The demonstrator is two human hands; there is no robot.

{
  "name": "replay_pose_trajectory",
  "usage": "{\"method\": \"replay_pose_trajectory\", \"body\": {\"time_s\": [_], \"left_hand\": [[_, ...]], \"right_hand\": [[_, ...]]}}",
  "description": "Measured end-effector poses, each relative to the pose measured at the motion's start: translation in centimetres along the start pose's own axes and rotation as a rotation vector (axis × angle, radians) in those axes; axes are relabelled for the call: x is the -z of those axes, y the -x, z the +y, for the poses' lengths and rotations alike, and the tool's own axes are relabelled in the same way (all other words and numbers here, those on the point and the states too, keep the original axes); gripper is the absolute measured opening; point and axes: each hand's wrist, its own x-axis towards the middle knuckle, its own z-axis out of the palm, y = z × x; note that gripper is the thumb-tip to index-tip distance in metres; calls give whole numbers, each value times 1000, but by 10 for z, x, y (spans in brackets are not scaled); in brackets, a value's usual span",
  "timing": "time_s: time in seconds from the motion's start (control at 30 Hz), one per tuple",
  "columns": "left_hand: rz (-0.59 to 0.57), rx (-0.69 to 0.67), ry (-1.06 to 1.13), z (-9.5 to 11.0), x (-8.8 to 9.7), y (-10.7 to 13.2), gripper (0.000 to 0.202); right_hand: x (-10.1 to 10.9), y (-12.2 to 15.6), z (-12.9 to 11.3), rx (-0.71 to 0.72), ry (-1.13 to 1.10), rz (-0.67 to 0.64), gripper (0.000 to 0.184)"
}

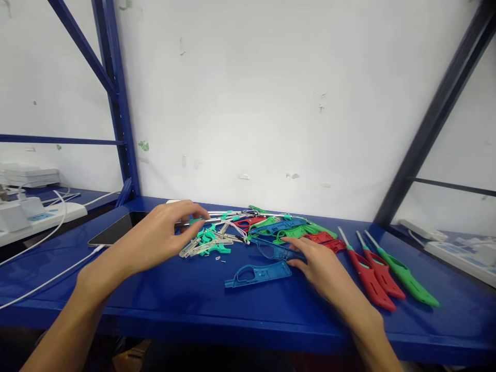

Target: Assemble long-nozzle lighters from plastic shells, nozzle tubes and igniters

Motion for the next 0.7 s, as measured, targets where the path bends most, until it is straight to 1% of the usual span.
{"method": "replay_pose_trajectory", "body": {"time_s": [0.13, 0.23, 0.3, 0.37, 0.43, 0.5, 0.57, 0.63, 0.7], "left_hand": [[11, -4, 4, 2, 1, 0, 38], [24, -17, 5, 4, 1, 0, 37], [21, -13, 2, 4, 1, 0, 37], [17, -3, -1, 4, 1, 0, 36], [23, 4, 3, 3, 1, 0, 34], [33, 5, 14, 3, 1, 0, 33], [38, 1, 25, 4, 1, 0, 31], [34, -3, 26, 5, 0, 0, 31], [28, -8, 25, 6, -1, 1, 30]], "right_hand": [[6, -2, -6, -7, -73, 68, 24], [15, -4, -16, -20, -140, 162, 22], [22, -2, -25, -19, -236, 179, 27], [29, 2, -33, 6, -368, 90, 28], [35, 7, -39, 39, -445, -56, 29], [38, 12, -42, 58, -439, -178, 28], [37, 15, -40, 65, -414, -274, 26], [33, 16, -37, 72, -387, -339, 25], [27, 14, -34, 54, -348, -338, 27]]}}
